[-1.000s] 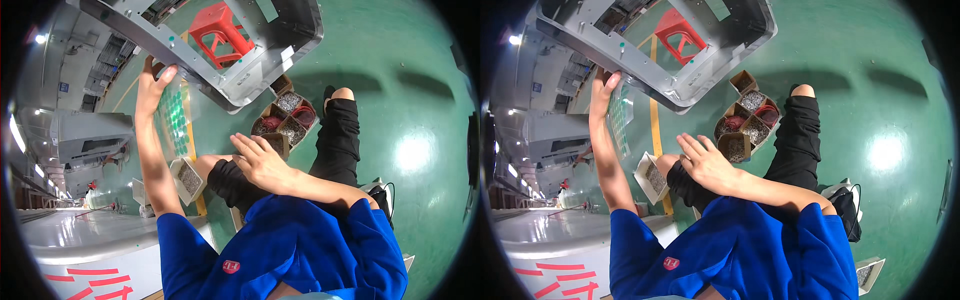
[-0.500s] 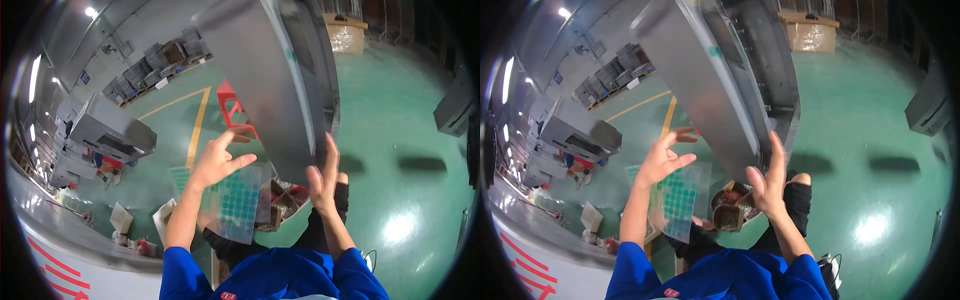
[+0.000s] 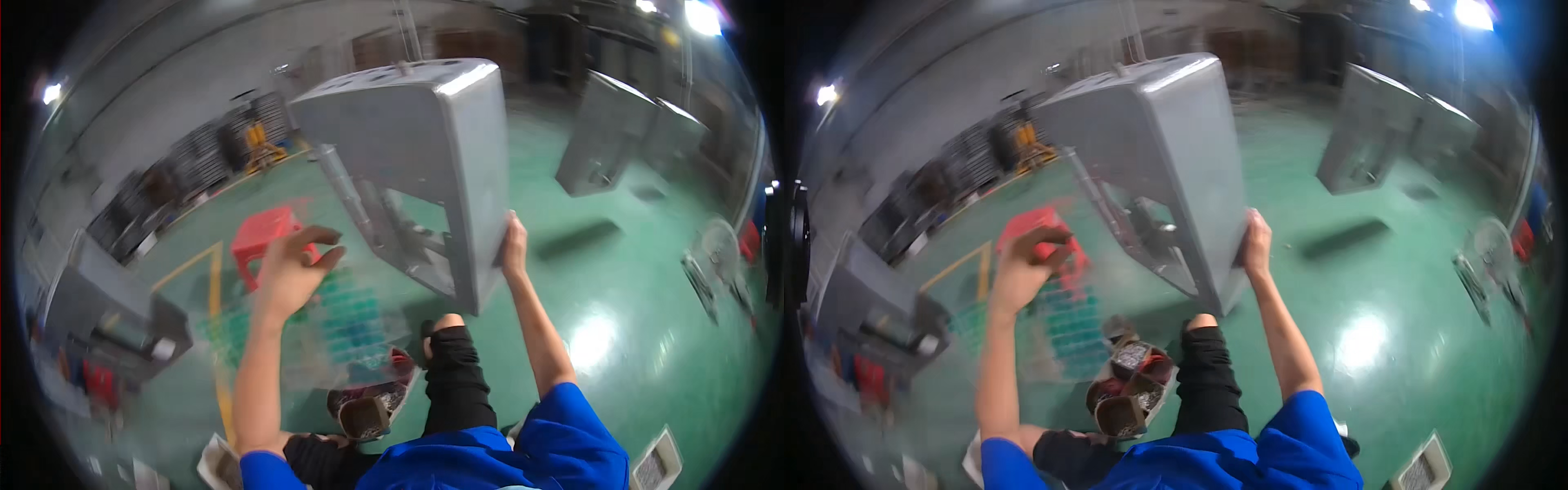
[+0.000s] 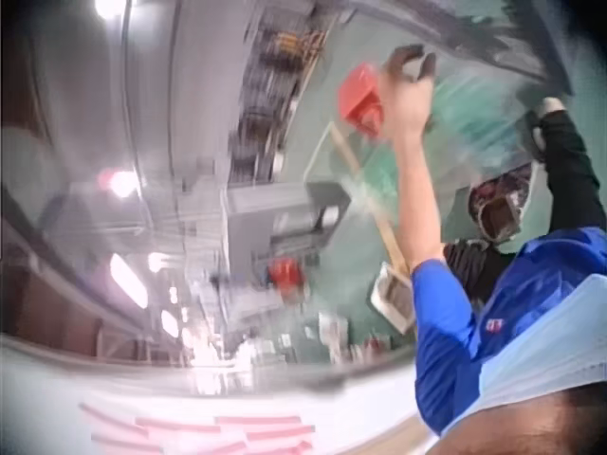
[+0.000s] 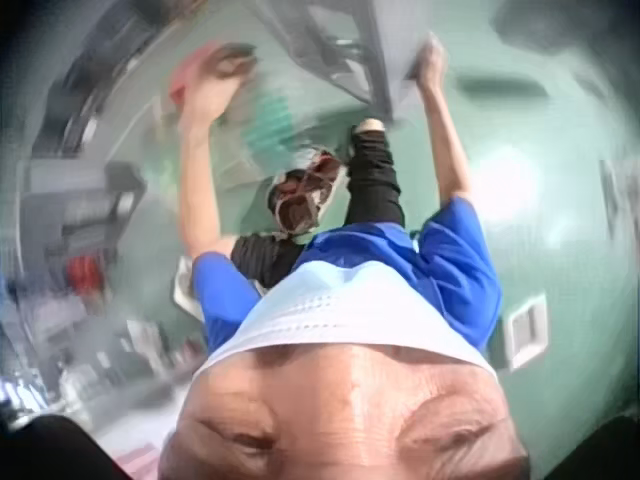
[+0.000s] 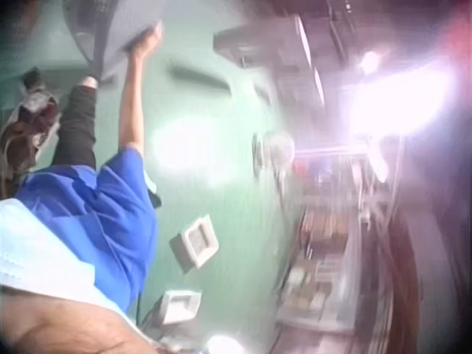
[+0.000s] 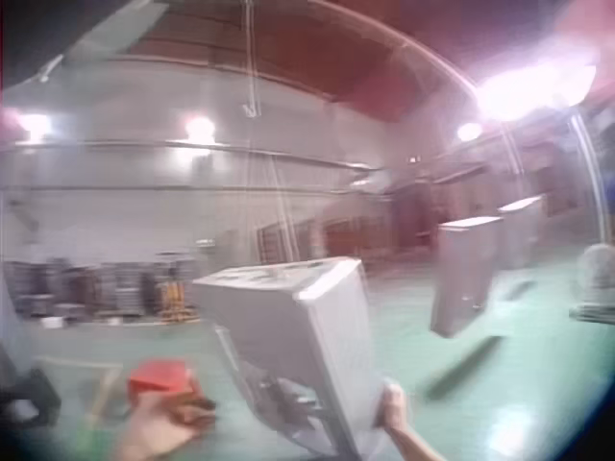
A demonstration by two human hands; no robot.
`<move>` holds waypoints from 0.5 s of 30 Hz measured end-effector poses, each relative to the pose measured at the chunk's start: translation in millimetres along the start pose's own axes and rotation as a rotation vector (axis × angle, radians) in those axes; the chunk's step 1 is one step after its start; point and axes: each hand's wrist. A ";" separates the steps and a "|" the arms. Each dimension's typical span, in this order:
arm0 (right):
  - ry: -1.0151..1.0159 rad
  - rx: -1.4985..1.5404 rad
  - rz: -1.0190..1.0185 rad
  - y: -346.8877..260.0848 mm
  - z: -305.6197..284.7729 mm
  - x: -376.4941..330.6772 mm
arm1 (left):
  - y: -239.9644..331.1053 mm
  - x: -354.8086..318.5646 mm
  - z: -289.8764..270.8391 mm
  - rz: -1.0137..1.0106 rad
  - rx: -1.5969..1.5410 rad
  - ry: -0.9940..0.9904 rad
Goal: Assembling screws and components onto a metal enclosure frame while sitting on the floor.
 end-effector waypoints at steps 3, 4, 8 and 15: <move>0.007 0.023 -0.070 18.2 44.0 10.4 | -4.9 -10.2 -13.9 -0.037 -0.044 -0.026; -0.013 -0.065 -0.183 22.8 29.7 26.8 | -3.8 -5.8 -7.9 -0.033 -0.079 -0.051; -0.068 0.062 -0.011 -13.0 38.1 30.8 | 0.6 4.9 -10.8 0.097 0.048 -0.075; 0.087 -0.217 -0.172 58.0 5.0 73.5 | -66.2 24.5 28.7 0.000 0.026 -0.199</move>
Point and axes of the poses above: each hand's wrist, its own x-axis towards the middle knuckle, its own z-axis out of the palm, y = z × x, and after that the axes turned 3 degrees about x, right-handed
